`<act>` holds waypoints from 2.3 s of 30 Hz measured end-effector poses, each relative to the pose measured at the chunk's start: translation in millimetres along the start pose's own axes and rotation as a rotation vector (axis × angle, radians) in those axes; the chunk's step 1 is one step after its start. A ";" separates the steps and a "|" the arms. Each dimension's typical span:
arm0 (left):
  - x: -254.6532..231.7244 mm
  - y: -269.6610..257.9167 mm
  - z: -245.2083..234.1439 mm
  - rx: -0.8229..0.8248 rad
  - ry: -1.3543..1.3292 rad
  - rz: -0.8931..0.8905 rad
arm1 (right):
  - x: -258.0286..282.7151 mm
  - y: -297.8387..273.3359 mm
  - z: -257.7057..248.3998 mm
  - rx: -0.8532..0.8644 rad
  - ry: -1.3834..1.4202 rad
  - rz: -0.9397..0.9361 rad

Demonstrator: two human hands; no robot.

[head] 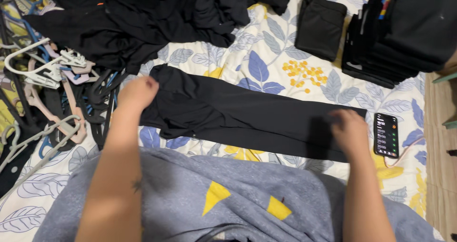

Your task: The person folds black pants on a bed, smoothing and aligning them before folding into compact rectangles. The folded pants are stacked on the bed next to a smartphone.

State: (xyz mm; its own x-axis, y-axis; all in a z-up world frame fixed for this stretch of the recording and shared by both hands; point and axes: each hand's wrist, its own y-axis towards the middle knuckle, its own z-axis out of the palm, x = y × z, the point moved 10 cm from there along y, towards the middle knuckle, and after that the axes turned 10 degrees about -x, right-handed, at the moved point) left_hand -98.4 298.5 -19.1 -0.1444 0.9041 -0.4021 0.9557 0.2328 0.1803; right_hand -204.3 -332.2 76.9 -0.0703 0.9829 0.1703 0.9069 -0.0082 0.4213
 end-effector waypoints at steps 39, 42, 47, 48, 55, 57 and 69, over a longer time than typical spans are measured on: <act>42.5 62.3 25.8 -0.369 -0.771 -0.203 | 316.8 94.6 156.5 0.167 0.781 0.123; 17.4 58.0 17.7 -0.343 -0.519 0.062 | 234.9 91.0 151.2 0.110 0.678 0.200; 31.3 57.4 24.0 -0.241 -0.329 -0.122 | 177.2 70.4 163.0 0.062 0.490 0.069; 33.7 56.3 15.5 -0.325 -0.369 -0.160 | 176.8 67.2 163.4 0.025 0.450 0.035; -0.7 48.5 0.1 -0.376 -0.385 0.137 | 195.2 77.9 163.7 -0.071 0.484 0.103; -3.8 47.3 2.7 -0.360 -0.284 0.158 | 219.6 89.0 164.5 -0.092 0.544 -0.018; -7.5 41.6 -25.3 -0.590 -0.204 -0.025 | 202.7 160.2 224.1 -0.068 0.580 0.275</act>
State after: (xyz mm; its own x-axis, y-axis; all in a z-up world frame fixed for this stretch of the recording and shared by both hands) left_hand -64.1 310.5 14.2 -0.0573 0.8227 -0.5656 0.6414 0.4645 0.6106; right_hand 19.8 -93.0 -20.8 -0.0692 0.6839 0.7263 0.8969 -0.2762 0.3455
